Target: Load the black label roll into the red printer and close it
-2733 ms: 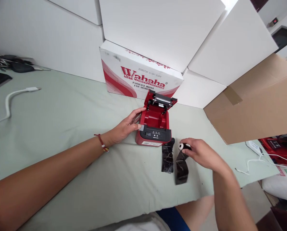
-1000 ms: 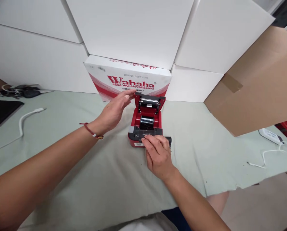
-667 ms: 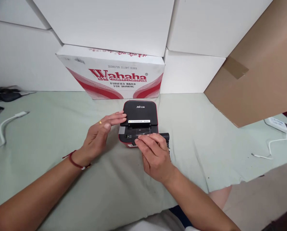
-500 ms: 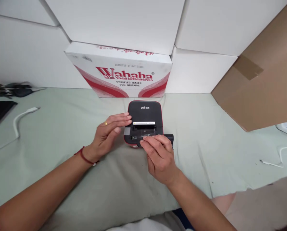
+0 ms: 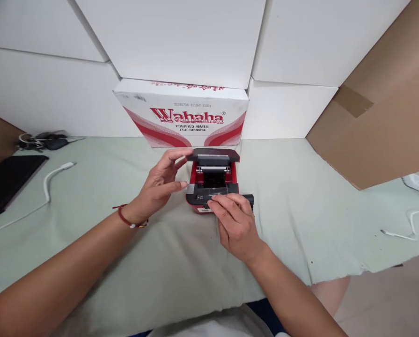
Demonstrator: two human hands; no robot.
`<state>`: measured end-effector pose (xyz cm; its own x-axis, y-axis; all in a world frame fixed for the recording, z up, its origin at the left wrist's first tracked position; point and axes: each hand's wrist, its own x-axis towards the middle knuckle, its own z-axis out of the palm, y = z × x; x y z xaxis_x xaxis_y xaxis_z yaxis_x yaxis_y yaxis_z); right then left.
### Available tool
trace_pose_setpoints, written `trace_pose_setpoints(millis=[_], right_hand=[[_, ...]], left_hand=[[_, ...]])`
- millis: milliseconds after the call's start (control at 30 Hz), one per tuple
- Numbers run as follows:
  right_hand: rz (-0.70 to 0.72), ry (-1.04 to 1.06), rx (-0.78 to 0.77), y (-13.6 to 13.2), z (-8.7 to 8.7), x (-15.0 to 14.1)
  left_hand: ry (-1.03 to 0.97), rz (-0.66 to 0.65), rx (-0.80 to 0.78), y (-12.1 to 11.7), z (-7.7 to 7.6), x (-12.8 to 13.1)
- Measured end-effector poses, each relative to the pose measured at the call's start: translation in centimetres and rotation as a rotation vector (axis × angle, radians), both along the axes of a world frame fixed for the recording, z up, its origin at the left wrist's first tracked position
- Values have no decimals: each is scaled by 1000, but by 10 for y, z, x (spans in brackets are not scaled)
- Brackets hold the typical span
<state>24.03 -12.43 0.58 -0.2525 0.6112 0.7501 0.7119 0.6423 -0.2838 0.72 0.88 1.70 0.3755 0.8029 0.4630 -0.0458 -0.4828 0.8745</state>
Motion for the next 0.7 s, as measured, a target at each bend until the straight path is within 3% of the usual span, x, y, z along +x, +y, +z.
trace_pose_setpoints(millis=[167,467,700], right_hand=[[11,22,-4,-1,1,1],[-30,-33,-3,0,-2,2],[-8,-19,19,1,1,1]], left_hand=[[12,40,13,5,12,-2],[177,123,197,-20,-10,-1],[120,47,152,-9,-11,6]])
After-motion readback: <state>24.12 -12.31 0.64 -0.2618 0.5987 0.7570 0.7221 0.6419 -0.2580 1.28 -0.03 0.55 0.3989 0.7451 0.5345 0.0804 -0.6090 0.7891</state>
